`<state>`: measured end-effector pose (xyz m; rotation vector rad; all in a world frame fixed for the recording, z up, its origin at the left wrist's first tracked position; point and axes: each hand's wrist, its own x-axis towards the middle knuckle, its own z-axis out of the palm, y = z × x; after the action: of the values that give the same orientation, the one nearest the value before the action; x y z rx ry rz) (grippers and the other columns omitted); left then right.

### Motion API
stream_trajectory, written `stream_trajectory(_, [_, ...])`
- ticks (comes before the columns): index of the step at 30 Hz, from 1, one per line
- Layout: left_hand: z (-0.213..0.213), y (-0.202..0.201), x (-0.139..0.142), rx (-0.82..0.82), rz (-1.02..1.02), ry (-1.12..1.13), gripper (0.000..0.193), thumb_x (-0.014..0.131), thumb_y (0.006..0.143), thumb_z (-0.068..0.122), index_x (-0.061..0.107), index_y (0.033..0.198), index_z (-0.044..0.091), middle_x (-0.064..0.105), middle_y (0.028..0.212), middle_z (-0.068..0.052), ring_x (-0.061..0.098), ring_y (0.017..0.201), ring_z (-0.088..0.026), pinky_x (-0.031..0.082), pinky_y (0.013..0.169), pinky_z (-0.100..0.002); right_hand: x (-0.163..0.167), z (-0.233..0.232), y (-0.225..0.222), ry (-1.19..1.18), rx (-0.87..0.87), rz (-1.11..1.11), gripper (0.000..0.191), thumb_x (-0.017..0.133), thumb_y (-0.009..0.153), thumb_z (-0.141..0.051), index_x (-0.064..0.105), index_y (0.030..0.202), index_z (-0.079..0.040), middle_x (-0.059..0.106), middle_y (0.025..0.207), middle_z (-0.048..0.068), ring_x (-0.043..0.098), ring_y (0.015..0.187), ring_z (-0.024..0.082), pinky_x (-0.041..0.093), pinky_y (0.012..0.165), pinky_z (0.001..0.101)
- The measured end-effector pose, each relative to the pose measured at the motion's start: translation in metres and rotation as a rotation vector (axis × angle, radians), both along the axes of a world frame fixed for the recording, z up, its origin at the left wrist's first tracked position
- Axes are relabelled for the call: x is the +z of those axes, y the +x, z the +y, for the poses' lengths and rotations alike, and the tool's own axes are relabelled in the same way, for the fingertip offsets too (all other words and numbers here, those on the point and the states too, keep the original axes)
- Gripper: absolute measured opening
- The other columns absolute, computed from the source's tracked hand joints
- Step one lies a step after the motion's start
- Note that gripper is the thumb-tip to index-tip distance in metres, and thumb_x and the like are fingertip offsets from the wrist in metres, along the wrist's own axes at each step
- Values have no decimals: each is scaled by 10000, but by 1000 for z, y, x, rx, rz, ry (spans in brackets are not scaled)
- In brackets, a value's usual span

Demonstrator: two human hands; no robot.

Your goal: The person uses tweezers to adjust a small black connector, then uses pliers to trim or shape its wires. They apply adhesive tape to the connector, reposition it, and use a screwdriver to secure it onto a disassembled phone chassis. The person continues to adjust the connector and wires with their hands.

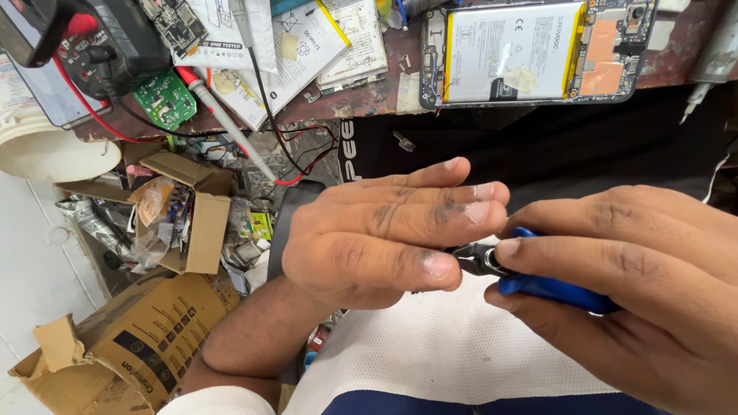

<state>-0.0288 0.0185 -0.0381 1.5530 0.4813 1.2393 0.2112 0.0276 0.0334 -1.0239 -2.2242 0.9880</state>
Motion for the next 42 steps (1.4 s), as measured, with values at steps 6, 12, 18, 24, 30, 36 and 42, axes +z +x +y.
stream_trajectory(6, [-2,-1,2,41,50,17,281,761,981,68,621,1219,121,665,1316,-163,667,1295,-310,514,1178,-475,-4,-2,3,-109,23,0,446,895,792,-257,664,1122,-64,766,1027,141,773,806,183,596,611,279])
stream_trajectory(12, [-7,-6,7,75,144,17,333,768,1000,77,588,1269,155,661,1345,-114,669,1320,-294,524,1188,-448,-18,-11,6,-207,-3,110,433,855,796,-233,624,1136,-97,754,1045,106,783,874,184,628,675,269])
stream_trajectory(18, [-12,-8,3,71,115,-38,431,784,1013,13,579,1352,182,625,1417,-107,638,1370,-286,488,1224,-457,-35,-16,21,-503,-78,474,408,771,893,-151,588,1258,-142,767,1141,154,786,860,189,640,612,206])
stream_trajectory(24, [-11,-9,2,68,101,-38,460,800,1011,7,595,1380,191,579,1482,-101,589,1421,-291,412,1229,-452,-25,-6,22,90,-58,74,518,869,792,-161,536,1181,-81,675,1128,205,741,951,301,598,747,335])
stream_trajectory(30, [-6,-13,15,148,321,157,389,837,1002,57,607,1293,170,599,1436,-102,612,1405,-312,444,1236,-471,-13,1,10,277,20,-83,426,902,736,-214,697,1083,-79,730,1041,198,733,870,298,551,691,375])
stream_trajectory(36, [-3,-15,22,131,477,383,299,859,951,74,696,1198,106,663,1317,-154,631,1292,-352,437,1191,-551,-6,6,4,301,49,-139,396,909,736,-237,730,1055,-85,739,1034,191,732,834,284,533,647,347])
stream_trajectory(42, [-6,-12,20,186,474,471,297,850,923,96,715,1188,108,689,1295,-126,638,1275,-317,431,1176,-523,7,-2,1,255,-4,-250,379,914,707,-222,744,1025,-108,738,1040,173,727,839,275,535,634,350])
